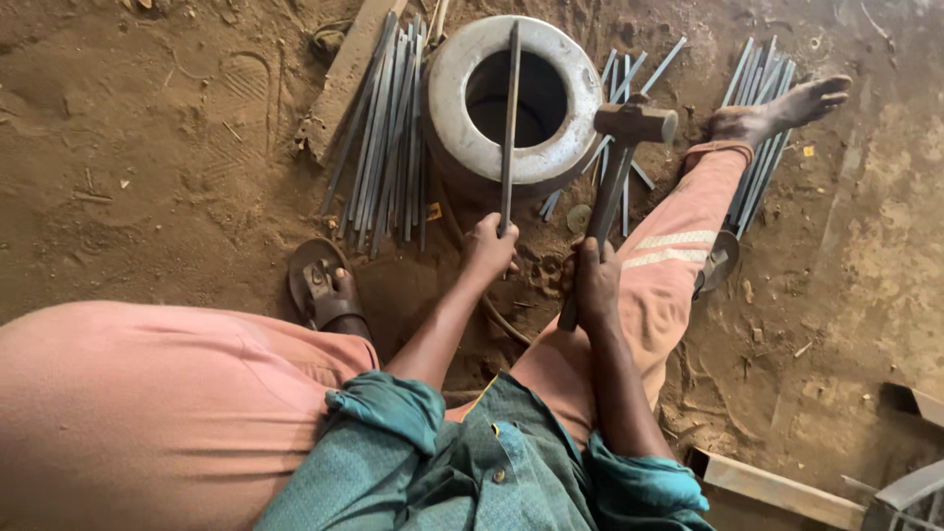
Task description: The person sits on the ground and repeatedly strikes metal rods with a hammer against a concrete ring to sharpen their ends. The person holds each rod with one hand and uses the hammer with the other, striking the rod multiple times before setting it aside.
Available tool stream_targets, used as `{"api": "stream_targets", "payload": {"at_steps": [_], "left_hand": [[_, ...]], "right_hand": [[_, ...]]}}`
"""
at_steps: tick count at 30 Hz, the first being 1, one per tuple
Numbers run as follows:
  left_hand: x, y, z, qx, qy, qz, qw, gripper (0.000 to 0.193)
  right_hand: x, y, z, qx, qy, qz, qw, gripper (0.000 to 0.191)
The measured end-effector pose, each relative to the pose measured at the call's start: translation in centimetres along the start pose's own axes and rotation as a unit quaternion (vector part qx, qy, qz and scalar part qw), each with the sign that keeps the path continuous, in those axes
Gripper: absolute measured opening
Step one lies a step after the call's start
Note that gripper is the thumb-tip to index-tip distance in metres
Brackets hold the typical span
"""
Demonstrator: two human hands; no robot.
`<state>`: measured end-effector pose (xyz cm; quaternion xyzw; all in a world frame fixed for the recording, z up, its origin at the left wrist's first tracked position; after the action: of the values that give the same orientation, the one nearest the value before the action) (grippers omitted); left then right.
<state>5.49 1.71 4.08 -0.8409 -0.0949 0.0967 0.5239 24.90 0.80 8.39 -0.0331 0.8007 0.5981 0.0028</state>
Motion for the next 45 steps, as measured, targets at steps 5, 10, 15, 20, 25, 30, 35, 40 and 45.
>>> {"api": "stream_targets", "payload": {"at_steps": [5, 10, 15, 20, 25, 30, 35, 40, 45], "left_hand": [[-0.4, -1.8, -1.5, 0.071, -0.040, 0.065, 0.995, 0.031], [-0.8, -4.3, -2.5, 0.019, -0.015, 0.030, 0.999, 0.028], [0.1, -9.4, -3.0, 0.019, 0.068, -0.212, 0.975, 0.020], [0.4, -14.3, -3.4, 0.002, 0.149, -0.380, 0.913, 0.020], [-0.2, -16.8, -2.8, -0.017, 0.140, -0.427, 0.893, 0.019], [-0.4, -15.0, -1.5, -0.021, 0.121, -0.357, 0.926, 0.018], [-1.9, -8.2, 0.3, 0.059, -0.003, 0.058, 0.997, 0.009], [-1.7, -1.9, 1.8, 0.228, -0.066, 0.306, 0.922, 0.013], [-0.4, -0.1, 3.9, 0.172, -0.059, 0.266, 0.947, 0.021]], "right_hand": [[0.9, -0.9, -0.3, 0.010, 0.031, -0.048, 0.998, 0.037], [0.8, -1.9, -0.3, 0.134, 0.033, -0.023, 0.990, 0.037], [1.0, -1.5, -0.4, 0.163, 0.058, 0.030, 0.984, 0.037], [1.2, -1.3, -0.6, 0.188, 0.056, 0.053, 0.979, 0.036], [1.0, -1.7, -0.3, 0.167, 0.062, 0.039, 0.983, 0.038], [0.6, -2.7, 0.0, 0.151, 0.066, 0.052, 0.985, 0.039], [0.6, -3.0, 0.1, 0.163, 0.064, 0.054, 0.983, 0.040], [1.1, -1.3, -0.2, 0.143, 0.066, 0.043, 0.987, 0.044], [2.1, 5.0, 0.1, 0.016, 0.068, -0.054, 0.996, 0.046]]}}
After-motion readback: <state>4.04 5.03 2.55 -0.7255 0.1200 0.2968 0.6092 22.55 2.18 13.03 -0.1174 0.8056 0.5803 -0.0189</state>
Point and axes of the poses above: each hand's wrist, its own z-axis towards the middle knuckle, its own x-axis out of the palm, y = z × x, the point moved 3 cm from there along z, towards the middle knuckle, and after that the axes turned 8 degrees about -z, right-handed, at the moved point
